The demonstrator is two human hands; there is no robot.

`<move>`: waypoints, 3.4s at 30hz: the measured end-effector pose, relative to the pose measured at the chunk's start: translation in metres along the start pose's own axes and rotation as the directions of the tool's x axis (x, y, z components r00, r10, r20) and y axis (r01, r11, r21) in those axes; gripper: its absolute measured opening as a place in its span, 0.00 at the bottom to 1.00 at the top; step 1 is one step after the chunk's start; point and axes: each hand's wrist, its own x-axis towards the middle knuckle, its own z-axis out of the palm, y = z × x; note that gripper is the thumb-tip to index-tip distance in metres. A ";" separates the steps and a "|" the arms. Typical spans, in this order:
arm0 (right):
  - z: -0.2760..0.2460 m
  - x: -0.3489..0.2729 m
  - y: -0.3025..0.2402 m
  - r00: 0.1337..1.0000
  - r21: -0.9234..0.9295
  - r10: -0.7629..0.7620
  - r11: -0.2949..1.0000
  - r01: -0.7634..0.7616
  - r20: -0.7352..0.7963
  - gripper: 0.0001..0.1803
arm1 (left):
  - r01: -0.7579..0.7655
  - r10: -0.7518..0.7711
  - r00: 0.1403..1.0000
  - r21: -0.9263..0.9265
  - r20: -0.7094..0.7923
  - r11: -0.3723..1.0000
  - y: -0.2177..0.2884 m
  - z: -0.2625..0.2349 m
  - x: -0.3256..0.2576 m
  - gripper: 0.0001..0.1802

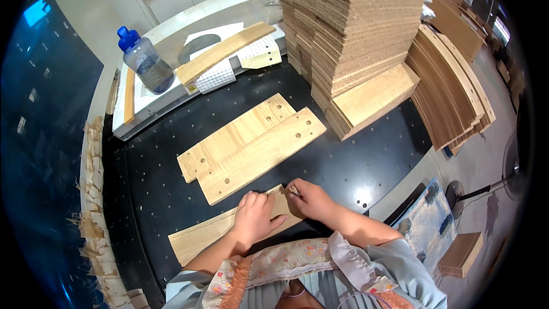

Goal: The person picks up wooden panels from a large stack and turns them over by hand to check the surface. Using a marker, they draw specific lines or marks on the edges and faces of the panels before stacking them aside on the workstation.

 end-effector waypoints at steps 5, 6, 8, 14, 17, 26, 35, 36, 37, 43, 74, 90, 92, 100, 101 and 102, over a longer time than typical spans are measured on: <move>-0.006 0.015 0.014 0.996 0.094 0.089 0.992 -0.087 -0.012 0.10 | -0.016 0.016 1.000 -0.075 -0.004 0.997 -0.015 0.002 -0.010 0.20; -0.008 0.024 0.010 0.984 0.155 0.180 0.972 -0.178 0.001 0.11 | -0.043 0.040 0.999 -0.105 -0.034 0.994 -0.017 0.002 -0.011 0.20; -0.011 0.049 0.001 0.994 0.147 0.112 0.983 -0.113 0.015 0.12 | -0.026 0.024 1.000 -0.213 -0.011 0.977 -0.021 0.000 -0.013 0.18; 0.006 0.158 -0.036 0.946 0.346 0.139 0.907 -0.240 0.292 0.21 | -0.123 0.147 0.982 -0.187 0.117 0.975 -0.030 0.013 -0.011 0.24; 0.025 0.233 -0.068 0.943 0.345 0.085 0.917 -0.201 0.322 0.27 | -0.228 0.236 0.970 -0.109 0.062 0.967 -0.037 0.041 -0.015 0.27; 0.080 0.415 -0.103 0.983 0.250 0.182 0.952 -0.176 0.001 0.31 | -0.333 0.328 0.942 -0.326 -0.071 0.885 -0.051 0.045 -0.006 0.23; 0.093 0.441 -0.070 0.999 0.213 0.053 0.976 -0.053 0.007 0.32 | -0.307 0.281 0.951 -0.475 -0.126 0.825 -0.047 0.066 -0.006 0.13; 0.081 0.437 -0.057 1.000 0.192 0.009 0.981 -0.014 0.025 0.31 | -0.315 0.319 0.946 -0.382 -0.055 0.869 -0.048 0.050 -0.004 0.13; 0.090 0.407 -0.075 0.999 0.229 -0.009 0.973 -0.001 0.044 0.27 | -0.294 0.312 0.950 -0.273 0.025 0.916 -0.054 0.038 -0.007 0.13; 0.014 0.228 -0.061 0.969 0.167 -0.051 0.986 0.010 0.241 0.11 | -0.217 0.156 0.966 -0.317 -0.206 0.923 -0.056 0.039 -0.007 0.09; -0.033 -0.050 0.043 0.953 0.707 0.196 0.707 0.027 -0.232 0.13 | 0.208 -0.215 0.948 0.055 0.236 0.977 -0.029 -0.034 -0.080 0.56; -0.031 -0.037 -0.001 0.991 0.995 0.098 -0.042 -0.089 0.093 0.14 | 0.194 -0.196 0.981 0.125 0.002 0.973 -0.019 -0.029 -0.086 0.52; -0.029 -0.037 -0.004 0.994 0.996 0.064 -0.029 -0.087 0.089 0.15 | 0.190 -0.187 0.982 0.147 -0.032 0.971 -0.014 -0.031 -0.086 0.51; -0.064 -0.036 0.002 0.994 0.862 -0.086 0.497 0.105 -0.071 0.22 | 0.118 -0.068 0.973 0.220 -0.219 0.968 -0.004 -0.028 -0.093 0.47; -0.080 -0.033 0.007 0.980 0.282 -0.135 0.944 0.172 -0.146 0.25 | 0.113 -0.058 0.968 0.220 -0.244 0.969 -0.004 -0.027 -0.091 0.46; -0.090 -0.027 0.008 0.956 -0.450 -0.242 0.881 0.146 -0.164 0.28 | 0.109 -0.045 0.961 0.224 -0.272 0.969 -0.005 -0.025 -0.090 0.46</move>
